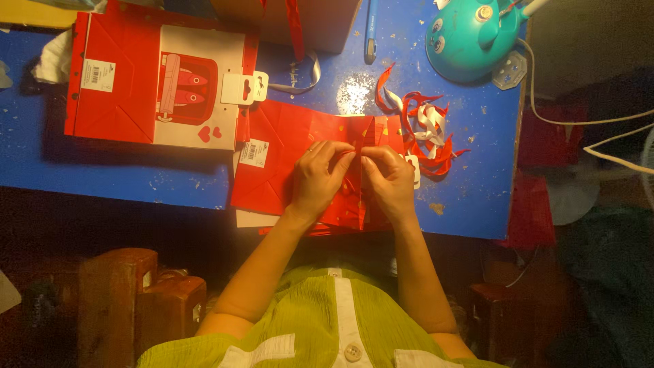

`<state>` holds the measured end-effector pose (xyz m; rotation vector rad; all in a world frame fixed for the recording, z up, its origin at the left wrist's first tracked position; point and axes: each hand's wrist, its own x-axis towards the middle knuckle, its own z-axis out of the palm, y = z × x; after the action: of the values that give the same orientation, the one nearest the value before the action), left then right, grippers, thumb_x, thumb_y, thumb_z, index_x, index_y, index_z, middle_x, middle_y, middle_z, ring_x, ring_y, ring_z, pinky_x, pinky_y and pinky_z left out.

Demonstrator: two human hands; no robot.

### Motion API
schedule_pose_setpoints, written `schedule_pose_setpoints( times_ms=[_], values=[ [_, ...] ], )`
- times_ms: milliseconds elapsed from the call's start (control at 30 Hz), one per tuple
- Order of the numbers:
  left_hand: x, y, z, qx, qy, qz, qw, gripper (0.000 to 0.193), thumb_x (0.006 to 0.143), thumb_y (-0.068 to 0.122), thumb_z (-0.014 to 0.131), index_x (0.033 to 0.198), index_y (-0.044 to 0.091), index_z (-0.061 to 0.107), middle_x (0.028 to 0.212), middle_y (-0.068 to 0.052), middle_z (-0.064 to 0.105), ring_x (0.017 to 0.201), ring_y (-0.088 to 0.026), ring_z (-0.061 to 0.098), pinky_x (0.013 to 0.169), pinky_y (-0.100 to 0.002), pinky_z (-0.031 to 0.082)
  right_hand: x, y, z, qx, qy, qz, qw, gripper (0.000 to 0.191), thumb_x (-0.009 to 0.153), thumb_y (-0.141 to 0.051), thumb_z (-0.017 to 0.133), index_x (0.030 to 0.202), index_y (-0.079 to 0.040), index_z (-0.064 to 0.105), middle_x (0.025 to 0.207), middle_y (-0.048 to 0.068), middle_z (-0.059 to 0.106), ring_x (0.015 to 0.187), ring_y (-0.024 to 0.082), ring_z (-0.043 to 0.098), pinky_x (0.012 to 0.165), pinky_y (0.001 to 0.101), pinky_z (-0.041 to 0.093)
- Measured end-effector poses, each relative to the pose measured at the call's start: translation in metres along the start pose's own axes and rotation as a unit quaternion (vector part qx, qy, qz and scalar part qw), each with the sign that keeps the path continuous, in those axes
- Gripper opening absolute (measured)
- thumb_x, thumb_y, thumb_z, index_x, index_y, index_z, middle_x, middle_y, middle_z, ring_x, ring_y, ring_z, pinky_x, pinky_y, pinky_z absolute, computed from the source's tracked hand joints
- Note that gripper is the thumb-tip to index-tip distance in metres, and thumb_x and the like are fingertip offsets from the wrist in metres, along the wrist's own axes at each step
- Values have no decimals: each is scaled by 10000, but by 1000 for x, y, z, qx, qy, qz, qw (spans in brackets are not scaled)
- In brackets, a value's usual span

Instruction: The person attaches red ribbon handles to red paper gift bags, threading the ribbon ends through the bag's punched holes and knotting them by hand. Finished bags are set aside on the blue table while more bags are worked on one at a time.

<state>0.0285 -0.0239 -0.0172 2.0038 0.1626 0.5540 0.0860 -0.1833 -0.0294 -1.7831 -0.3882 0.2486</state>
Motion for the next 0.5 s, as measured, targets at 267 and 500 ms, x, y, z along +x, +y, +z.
schedule_pose_setpoints(
  times_ms=[267, 500],
  values=[
    [-5, -10, 7, -71, 34, -57, 995, 126, 1034, 165, 630, 1085, 65, 574, 915, -105, 746, 849, -289, 761, 687, -389, 567, 2, -6, 2, -79, 1, -55, 995, 177, 982, -26, 674, 1147, -2, 729, 1028, 56, 744, 964, 122, 701, 854, 261, 538],
    [0, -2, 4, -48, 15, -37, 998, 193, 969, 184, 699, 1114, 66, 651, 953, -101, 728, 797, -248, 714, 665, -348, 552, 0, -2, 5, 8, 25, -7, 1000, 198, 986, -38, 657, 1180, -5, 680, 1067, 46, 749, 975, 77, 695, 854, 240, 546]
  ],
)
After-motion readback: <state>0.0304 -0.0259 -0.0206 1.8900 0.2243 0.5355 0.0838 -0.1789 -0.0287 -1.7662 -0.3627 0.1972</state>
